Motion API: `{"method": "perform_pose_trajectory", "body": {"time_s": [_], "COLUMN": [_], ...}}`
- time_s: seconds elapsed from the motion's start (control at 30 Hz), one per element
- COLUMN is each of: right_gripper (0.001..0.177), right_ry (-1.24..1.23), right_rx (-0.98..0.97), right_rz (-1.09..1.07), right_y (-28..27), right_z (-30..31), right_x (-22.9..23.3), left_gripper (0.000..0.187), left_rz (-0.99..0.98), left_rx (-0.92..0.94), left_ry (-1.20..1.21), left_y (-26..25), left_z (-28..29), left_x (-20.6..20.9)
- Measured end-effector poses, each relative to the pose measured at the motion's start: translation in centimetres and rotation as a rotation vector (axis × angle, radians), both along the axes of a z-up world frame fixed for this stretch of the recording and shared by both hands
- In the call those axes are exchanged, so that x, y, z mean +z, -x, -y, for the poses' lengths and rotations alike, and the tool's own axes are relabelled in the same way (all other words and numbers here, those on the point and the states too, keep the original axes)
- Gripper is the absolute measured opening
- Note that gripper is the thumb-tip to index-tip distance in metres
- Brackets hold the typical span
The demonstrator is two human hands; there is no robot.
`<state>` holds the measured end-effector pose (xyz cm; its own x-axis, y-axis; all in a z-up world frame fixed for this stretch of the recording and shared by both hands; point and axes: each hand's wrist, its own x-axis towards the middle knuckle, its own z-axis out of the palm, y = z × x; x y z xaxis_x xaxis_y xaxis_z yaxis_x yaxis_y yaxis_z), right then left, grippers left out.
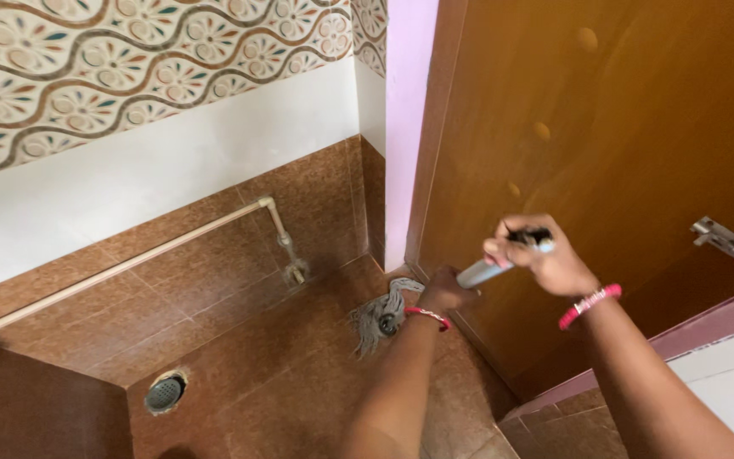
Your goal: The person cleans the tiled floor using a mop, moving the mop head across the floor surface and around obstacles like a door and buckets.
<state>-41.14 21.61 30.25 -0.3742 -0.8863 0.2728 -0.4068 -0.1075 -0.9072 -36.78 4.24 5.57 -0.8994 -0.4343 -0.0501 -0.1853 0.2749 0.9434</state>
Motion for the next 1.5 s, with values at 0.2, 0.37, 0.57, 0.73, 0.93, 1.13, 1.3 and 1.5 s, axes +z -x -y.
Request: {"method": "perform_pose_trajectory", "body": {"time_s": [0.2, 0.37, 0.57, 0.73, 0.93, 1.13, 1.3, 1.5], "right_gripper": [0.027, 0.026, 0.029, 0.028, 0.022, 0.023, 0.024, 0.025], "right_ry": [0.014, 0.031, 0.030, 0.052, 0.108, 0.190, 0.256, 0.388], "right_rx": [0.138, 0.192, 0.191, 0.171, 0.130, 0.073, -0.038, -0.183], "right_rz": [0.029, 0.023, -0.028, 0.013, 0.160, 0.214, 0.291, 0.353], "right_y": [-3.1, -6.1, -7.3, -6.3, -3.9, -1.0, 2.2, 4.6], "right_z": [7.9, 11.0, 11.4, 9.6, 5.2, -0.7, -5.8, -10.7], "right_x": [1.8, 2.3, 1.9, 1.2, -0.5, -2.6, -3.7, -5.8], "left_gripper": [0.042, 0.035, 0.023, 0.030, 0.040, 0.038, 0.033, 0.033], "left_rz": [0.034, -0.002, -0.184, -0.199, -0.049, 0.034, 0.012, -0.109], "left_rx": [0.117, 0.223, 0.242, 0.262, 0.212, 0.260, 0.244, 0.113], "left_ry": [-0.028, -0.054, -0.167, -0.110, 0.081, 0.182, 0.218, 0.182], "left_y": [-2.4, -5.3, -6.8, -6.1, -4.8, -4.9, -1.6, 1.5], "left_z": [6.3, 7.8, 7.2, 5.6, 2.0, -4.3, -8.2, -11.7], "left_x": [-1.4, -1.1, -1.4, -1.8, 0.5, 3.5, 4.5, 2.4]}}
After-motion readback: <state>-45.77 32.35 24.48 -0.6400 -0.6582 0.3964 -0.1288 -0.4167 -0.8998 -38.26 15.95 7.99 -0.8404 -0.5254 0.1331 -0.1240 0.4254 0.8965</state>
